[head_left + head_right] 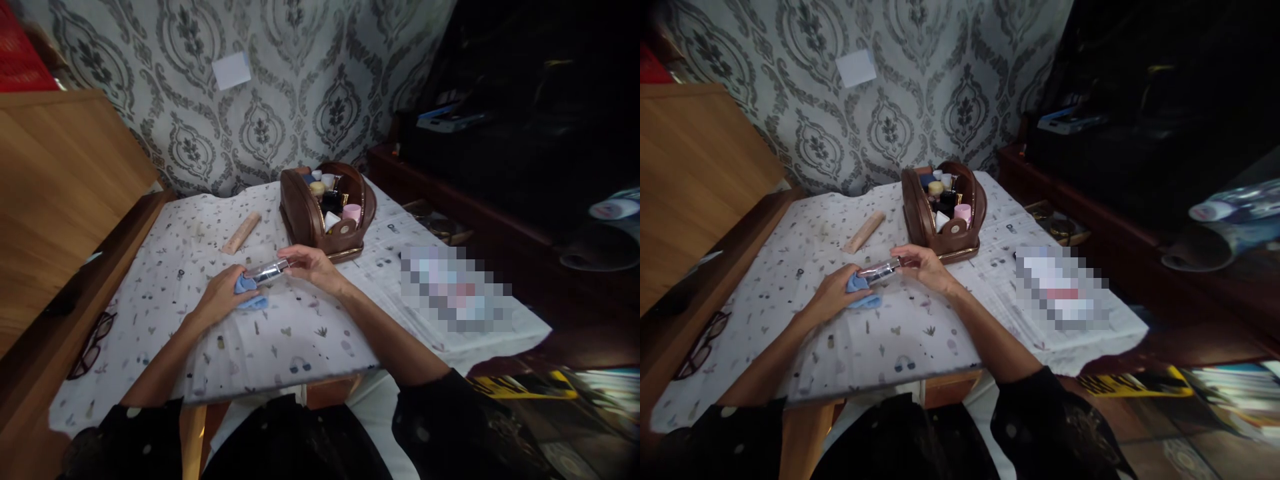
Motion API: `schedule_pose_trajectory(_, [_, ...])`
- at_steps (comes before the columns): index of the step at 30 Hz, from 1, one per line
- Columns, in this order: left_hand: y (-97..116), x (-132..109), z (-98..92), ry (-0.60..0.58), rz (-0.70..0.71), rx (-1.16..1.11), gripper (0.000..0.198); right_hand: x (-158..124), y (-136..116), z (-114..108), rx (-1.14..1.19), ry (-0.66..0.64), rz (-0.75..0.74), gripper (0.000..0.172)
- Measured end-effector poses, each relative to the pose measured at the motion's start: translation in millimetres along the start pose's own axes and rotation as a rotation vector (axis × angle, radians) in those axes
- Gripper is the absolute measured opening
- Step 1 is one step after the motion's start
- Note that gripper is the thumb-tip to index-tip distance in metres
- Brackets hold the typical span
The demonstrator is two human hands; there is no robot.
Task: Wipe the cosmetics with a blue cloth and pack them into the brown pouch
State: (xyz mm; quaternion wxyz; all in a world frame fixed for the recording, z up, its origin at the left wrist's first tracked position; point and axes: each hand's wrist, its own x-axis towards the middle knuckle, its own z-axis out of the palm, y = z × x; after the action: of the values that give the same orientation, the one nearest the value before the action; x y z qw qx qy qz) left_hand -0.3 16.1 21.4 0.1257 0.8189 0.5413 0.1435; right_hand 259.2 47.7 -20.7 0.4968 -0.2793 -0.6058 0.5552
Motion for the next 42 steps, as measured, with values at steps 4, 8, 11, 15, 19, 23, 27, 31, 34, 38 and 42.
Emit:
schedule_pose_trajectory(4, [0.1,2.6,-0.9,-0.031,-0.032,-0.059,0.036,0.3,2.1,-4.3,-0.014,-0.044,-0.065,0.048])
schedule_pose_trajectory(8, [-1.2,2.9,0.0,-0.022,-0.039,-0.074,0.035,0.9,4.4,-3.8,-0.062,-0.036,-0.077,0.049])
schedule_pose_trajectory(11, [-2.6,2.1,2.1,-0.013,-0.010,-0.065,0.036,-0.6,2.8,-1.0,-0.181,0.009,-0.025,0.050])
schedule_pose_trajectory(15, [-4.1,1.1,3.0,-0.006,0.009,-0.052,0.036,-3.9,-2.3,2.0,-0.395,0.000,0.096,0.047])
schedule_pose_trajectory(19, [-3.9,1.1,1.3,-0.008,0.001,-0.063,0.034,-4.7,-4.8,3.5,-0.457,-0.001,0.040,0.049])
schedule_pose_trajectory(23, [-3.7,0.8,2.2,-0.004,0.018,-0.049,0.034,-5.0,-6.0,4.6,-0.356,-0.031,0.041,0.049])
schedule_pose_trajectory(27, [-6.2,-1.0,2.1,-0.002,0.050,-0.036,0.037,-4.7,-7.0,6.2,-0.286,-0.045,0.079,0.049])
schedule_pose_trajectory(31, [-9.2,-1.6,-8.3,-0.060,0.050,-0.067,0.042,-2.9,-6.6,8.0,-0.224,-0.018,0.105,0.051])
schedule_pose_trajectory(34, [-2.9,1.3,-16.3,0.047,0.000,-0.078,0.045,-3.2,-7.3,8.8,-0.179,-0.004,0.101,0.050])
schedule_pose_trajectory(38, [24.8,10.6,-11.6,0.202,0.076,-0.072,0.046,-4.7,-6.5,7.1,-0.138,-0.023,0.044,0.048])
schedule_pose_trajectory(42, [51.2,20.4,1.2,0.003,0.215,0.065,0.051,-0.5,-2.8,4.1,-0.136,-0.086,-0.029,0.048])
